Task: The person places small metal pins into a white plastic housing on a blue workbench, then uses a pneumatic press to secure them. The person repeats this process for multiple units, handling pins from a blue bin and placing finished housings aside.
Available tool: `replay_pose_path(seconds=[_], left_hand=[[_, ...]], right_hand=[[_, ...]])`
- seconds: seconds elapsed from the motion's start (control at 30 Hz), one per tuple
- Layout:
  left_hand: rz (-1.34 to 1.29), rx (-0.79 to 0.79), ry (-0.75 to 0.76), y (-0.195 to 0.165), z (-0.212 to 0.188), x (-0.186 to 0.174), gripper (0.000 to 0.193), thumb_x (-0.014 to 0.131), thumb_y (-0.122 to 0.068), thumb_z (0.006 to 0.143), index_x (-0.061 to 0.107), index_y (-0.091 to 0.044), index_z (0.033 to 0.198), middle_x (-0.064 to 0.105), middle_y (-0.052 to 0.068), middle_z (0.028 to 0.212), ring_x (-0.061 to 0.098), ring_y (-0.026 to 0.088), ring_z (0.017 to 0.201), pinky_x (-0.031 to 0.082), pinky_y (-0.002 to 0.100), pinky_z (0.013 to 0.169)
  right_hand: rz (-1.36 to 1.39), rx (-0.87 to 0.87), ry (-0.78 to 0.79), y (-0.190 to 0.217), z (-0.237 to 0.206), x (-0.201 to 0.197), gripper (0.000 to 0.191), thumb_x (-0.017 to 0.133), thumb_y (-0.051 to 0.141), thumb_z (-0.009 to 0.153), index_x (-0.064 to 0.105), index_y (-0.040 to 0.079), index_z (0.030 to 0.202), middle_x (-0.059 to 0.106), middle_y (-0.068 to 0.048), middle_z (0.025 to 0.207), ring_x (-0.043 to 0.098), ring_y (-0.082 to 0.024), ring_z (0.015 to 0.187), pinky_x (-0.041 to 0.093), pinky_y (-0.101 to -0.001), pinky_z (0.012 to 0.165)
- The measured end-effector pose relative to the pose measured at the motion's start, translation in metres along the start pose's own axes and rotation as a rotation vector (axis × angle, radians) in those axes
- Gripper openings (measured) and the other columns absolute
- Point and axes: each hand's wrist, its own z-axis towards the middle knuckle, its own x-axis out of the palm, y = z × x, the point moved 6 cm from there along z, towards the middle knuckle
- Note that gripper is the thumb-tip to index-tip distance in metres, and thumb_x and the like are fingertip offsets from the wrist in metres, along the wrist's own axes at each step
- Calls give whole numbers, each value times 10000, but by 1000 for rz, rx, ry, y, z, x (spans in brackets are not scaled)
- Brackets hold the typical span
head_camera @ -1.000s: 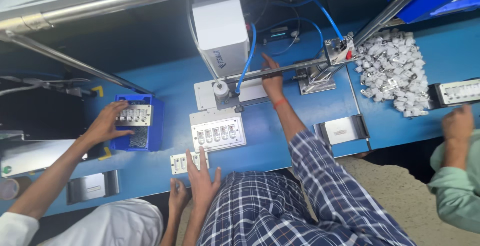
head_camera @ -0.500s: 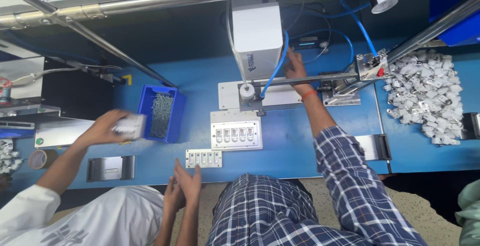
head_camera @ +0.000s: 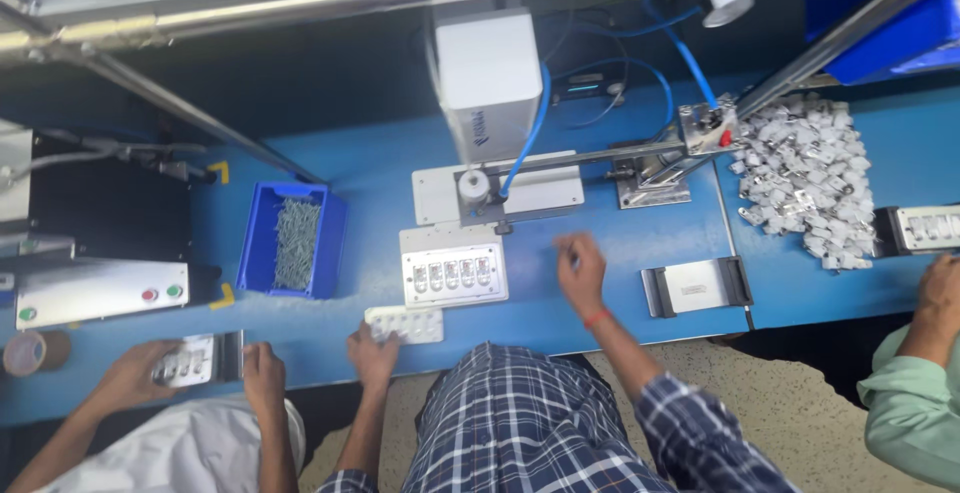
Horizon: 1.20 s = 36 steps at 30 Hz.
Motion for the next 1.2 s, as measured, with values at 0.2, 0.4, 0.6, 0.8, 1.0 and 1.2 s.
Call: replay_pose_path(seconds=[0.2,0.4,0.6,0.8,1.0,1.2], left_hand=[[-380,260,399,-62,-32,73,541,753,-223,852,623,-6,1330,654,221,1291,600,352,1212,471,443,1044],[-505,159,579,-78,-47,107,444,733,-212,890,624,-21,1276,729,134,1213,708,230,1110,545,354,978],[-560,-5,351,-32,-41,31,370,670,-308,974,704,-55,1242,725,125,1219,647,219,1155,479,372,1033],[-868,-116,38,-12,-23,-51,253,666,-95,1027,667,-9,1266,679,102,1162,638,179,1068,528,326,963],[-881,102,-255,-3,26,-105,243,657,11,1047,618,18,1287,652,78,1213,640,164,1129,533,297,1018],[-549,238,-444,17,126,-130,209,610,-35,1051,675,-59,1249,682,122,1242,646,261,1167,519,367,1015]], right_hand=[[-359,-423,816,23,-97,78,641,807,468,775,654,124,1294,508,-314,1349,423,-505,1324,321,-619,1094],[-513,-429,1127,24,-103,99,581,670,424,929,551,292,1483,489,-162,1506,402,-437,1398,276,-605,1180],[-822,-522,899,-33,-43,46,415,606,192,930,690,327,1314,513,-139,1510,469,-361,1405,284,-567,1206],[-1455,28,618,-98,36,-75,343,530,252,940,719,309,1221,643,-118,1363,605,-336,1273,399,-600,1103],[-848,-42,377,-47,10,-90,331,665,191,891,718,77,1197,672,-208,1253,634,-372,1101,510,-498,942],[-767,174,810,-33,-96,15,1107,850,621,690,342,145,1551,213,-325,1580,186,-492,1450,222,-629,1149]])
